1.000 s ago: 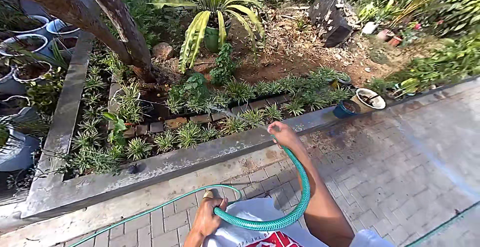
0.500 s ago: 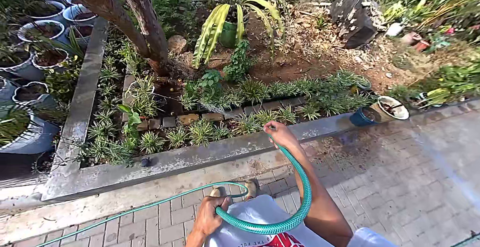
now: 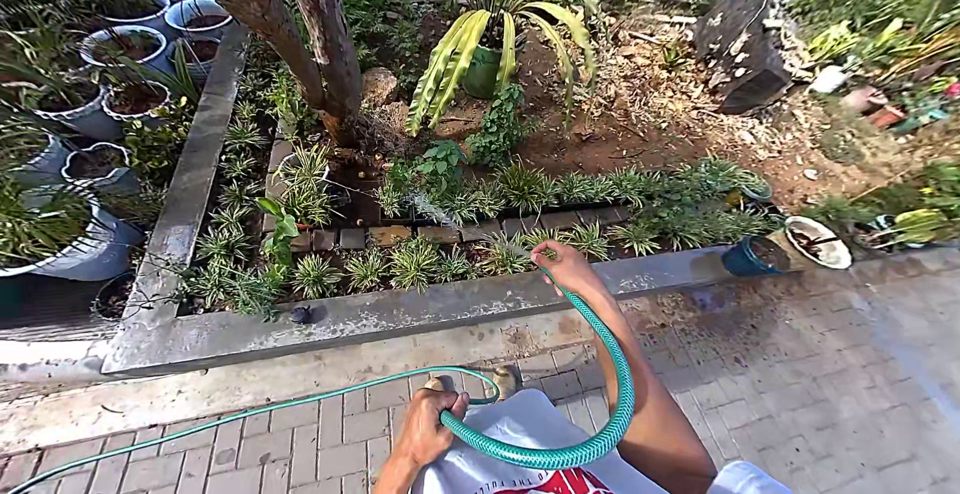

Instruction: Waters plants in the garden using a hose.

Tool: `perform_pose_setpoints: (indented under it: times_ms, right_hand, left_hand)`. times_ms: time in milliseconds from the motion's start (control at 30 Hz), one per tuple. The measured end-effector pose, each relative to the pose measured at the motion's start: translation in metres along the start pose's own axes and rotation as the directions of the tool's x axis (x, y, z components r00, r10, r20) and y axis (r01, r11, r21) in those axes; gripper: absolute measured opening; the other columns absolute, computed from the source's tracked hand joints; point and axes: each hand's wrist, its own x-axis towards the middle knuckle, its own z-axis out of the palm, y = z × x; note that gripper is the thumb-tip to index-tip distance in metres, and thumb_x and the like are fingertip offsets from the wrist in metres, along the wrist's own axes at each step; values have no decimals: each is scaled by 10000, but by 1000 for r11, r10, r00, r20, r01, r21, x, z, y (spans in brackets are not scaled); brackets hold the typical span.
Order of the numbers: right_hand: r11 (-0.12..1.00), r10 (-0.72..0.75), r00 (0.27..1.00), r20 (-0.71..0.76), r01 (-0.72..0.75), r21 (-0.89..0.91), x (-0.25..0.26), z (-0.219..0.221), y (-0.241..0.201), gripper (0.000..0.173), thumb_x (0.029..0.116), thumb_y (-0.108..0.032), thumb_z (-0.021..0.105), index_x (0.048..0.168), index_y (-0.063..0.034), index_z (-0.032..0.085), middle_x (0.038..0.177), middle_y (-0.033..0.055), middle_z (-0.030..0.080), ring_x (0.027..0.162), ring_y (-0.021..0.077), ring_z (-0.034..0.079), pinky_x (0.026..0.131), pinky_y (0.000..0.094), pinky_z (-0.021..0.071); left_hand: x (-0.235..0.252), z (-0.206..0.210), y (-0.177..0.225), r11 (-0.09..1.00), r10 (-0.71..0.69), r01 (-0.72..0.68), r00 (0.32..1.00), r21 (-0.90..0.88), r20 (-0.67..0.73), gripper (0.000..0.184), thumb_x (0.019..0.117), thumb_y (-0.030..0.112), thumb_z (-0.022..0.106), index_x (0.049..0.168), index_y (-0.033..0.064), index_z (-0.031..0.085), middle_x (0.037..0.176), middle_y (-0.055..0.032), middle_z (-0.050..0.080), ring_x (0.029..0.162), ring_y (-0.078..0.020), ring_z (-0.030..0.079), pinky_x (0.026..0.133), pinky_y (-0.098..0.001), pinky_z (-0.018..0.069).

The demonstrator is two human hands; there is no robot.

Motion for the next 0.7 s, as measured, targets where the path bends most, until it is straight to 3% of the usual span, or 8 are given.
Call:
perform_pose_setpoints:
  times_ms: [700]
  right_hand:
    - [999,-18,1000,3,18,-27,-3,1,-3,282,1090,-315,538,1277,-119,615,688,66,579,451,112,496,449,264,453]
  left_hand:
    - [1,1,-3,1000,11,-11,1000,-10,16,528,1038,296,505,545,131,416,474,16,395,434,-84,413,446,-289,332]
